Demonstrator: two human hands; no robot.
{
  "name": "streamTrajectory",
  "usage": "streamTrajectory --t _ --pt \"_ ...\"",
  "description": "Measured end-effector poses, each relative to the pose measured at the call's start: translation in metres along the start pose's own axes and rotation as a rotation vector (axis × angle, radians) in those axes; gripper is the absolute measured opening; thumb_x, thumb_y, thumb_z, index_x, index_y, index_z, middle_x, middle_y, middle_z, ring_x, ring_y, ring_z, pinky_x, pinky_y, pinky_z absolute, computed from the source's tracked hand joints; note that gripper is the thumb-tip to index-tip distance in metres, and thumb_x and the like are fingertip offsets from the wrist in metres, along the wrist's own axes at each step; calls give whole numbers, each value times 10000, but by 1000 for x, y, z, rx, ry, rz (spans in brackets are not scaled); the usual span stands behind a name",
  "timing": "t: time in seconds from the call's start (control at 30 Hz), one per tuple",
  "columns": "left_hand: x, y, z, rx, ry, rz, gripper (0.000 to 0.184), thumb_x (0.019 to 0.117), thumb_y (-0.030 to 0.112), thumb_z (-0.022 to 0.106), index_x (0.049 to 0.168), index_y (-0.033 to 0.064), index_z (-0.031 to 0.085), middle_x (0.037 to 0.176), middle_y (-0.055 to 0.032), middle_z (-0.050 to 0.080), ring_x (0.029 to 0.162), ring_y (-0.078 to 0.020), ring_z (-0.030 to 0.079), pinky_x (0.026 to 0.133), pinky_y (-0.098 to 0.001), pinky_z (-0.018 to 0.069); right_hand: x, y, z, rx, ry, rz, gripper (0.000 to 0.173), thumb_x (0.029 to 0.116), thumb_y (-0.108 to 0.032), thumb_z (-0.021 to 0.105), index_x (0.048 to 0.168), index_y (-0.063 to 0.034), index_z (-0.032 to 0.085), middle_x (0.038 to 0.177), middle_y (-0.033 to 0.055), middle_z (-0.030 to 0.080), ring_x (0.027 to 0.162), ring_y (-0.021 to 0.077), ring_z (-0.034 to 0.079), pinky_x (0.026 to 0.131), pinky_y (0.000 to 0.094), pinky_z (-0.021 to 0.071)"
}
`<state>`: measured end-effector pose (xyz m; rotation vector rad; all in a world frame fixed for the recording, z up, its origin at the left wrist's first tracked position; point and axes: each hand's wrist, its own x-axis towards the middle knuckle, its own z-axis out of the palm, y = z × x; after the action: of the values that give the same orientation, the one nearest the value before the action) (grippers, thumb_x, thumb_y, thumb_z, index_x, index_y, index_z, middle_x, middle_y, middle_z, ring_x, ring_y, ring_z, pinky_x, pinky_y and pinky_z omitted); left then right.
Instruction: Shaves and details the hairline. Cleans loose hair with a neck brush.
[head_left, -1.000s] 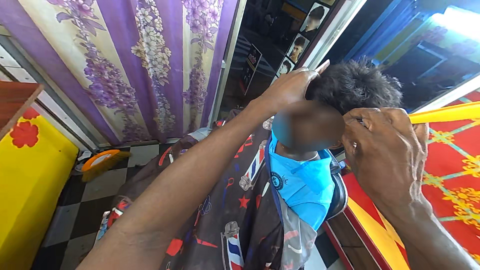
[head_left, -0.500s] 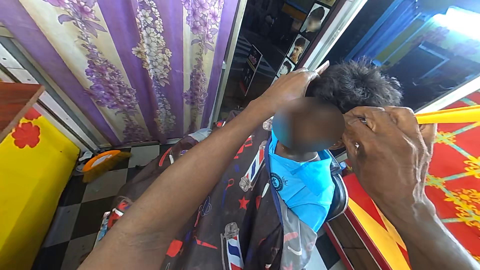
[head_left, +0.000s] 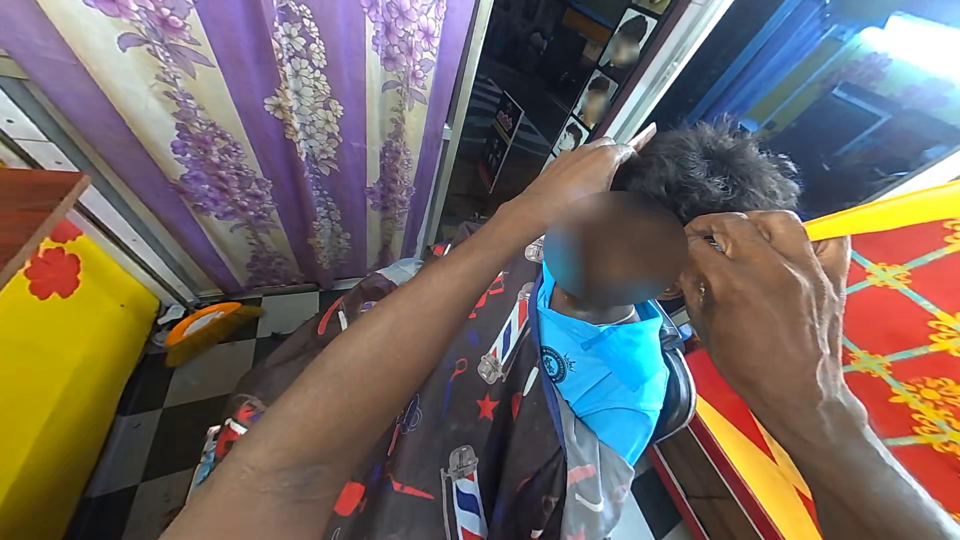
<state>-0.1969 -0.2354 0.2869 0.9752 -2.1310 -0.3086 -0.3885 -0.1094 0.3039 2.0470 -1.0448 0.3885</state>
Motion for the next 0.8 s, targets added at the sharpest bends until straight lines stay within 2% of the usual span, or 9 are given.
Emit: streamTrajectory --t 0.17,0.4,0.6,0.7,0.8 --pt "-2 -1 -1 -5 3 17 821 752 503 864 1392 65 594 1293 -129 630 1181 -264 617 978 -489 506 -3 0 2 -13 79 -7 197 983 -52 603 1100 -91 756 1095 126 683 1050 370 605 773 541 398" --pt "-1 -2 0 -6 -5 4 827 744 527 860 1386 78 596 1291 -112 628 1173 -256 618 973 -497 506 -4 2 4 -5 53 4 184 981 -60 607 1085 -81 757 1082 136 682 1030 376 608 790 551 403" --pt "-3 0 -2 -11 -8 7 844 756 508 861 1416 69 571 1307 -124 620 1173 -261 618 981 -491 505 -4 4 5 40 53 23 192 992 -75 578 1059 -74 758 1061 137 686 1021 373 615 757 548 406" --pt "-6 1 -4 -30 -14 13 855 778 443 863 1468 62 530 1366 -139 603 1223 -270 600 1024 -490 480 -6 12 4 124 157 59 202 1002 -115 597 1108 -102 769 1107 123 709 1057 360 621 806 538 425" --pt "-7 -6 -1 -62 -15 18 832 755 492 870 1399 54 580 1362 -135 600 1232 -255 594 1034 -479 484 -13 17 -2 244 304 181 195 998 -146 650 1146 -106 770 1132 138 713 1085 348 623 887 510 454"
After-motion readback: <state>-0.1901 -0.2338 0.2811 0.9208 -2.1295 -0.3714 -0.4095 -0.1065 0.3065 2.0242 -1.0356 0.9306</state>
